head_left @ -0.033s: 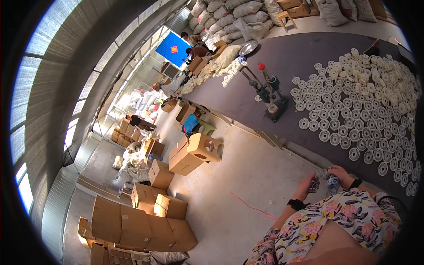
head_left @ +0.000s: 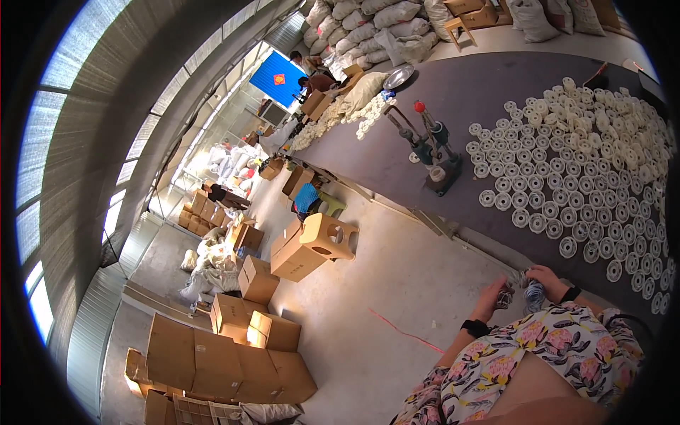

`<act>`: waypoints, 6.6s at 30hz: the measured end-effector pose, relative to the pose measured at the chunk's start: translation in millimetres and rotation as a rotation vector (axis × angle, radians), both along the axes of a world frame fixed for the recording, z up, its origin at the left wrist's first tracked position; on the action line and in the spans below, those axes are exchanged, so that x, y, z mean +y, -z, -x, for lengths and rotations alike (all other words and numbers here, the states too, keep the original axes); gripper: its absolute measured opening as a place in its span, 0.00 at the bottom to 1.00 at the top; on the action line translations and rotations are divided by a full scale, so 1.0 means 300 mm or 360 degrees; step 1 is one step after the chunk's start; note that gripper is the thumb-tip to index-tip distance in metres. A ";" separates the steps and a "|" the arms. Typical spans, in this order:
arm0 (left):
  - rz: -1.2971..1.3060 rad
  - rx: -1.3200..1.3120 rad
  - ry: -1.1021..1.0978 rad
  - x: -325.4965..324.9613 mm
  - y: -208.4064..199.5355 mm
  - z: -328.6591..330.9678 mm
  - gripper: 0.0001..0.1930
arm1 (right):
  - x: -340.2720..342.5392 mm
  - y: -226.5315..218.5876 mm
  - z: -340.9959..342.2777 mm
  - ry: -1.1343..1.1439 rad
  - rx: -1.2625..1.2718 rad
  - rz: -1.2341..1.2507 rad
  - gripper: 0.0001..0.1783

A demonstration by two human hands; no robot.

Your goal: Sorting white circular plastic components on a workshop table.

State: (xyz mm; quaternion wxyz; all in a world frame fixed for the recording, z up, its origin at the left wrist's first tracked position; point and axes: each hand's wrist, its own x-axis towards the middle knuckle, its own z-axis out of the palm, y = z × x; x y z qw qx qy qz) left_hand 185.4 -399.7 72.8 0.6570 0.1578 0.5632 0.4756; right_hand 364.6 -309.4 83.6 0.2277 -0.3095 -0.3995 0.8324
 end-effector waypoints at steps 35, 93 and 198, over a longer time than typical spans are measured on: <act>-0.0314 -0.0124 0.0042 0.003 -0.006 -0.040 0.24 | 0.002 -0.021 0.000 -0.0037 -0.0051 0.0159 0.13; -0.0158 -0.0346 0.0009 0.022 0.028 -0.002 0.19 | 0.033 0.003 -0.012 0.0012 0.0110 0.0230 0.14; -0.0061 -0.0469 0.0395 0.030 0.111 -0.070 0.17 | -0.029 0.028 -0.088 0.0022 -0.0308 0.0012 0.24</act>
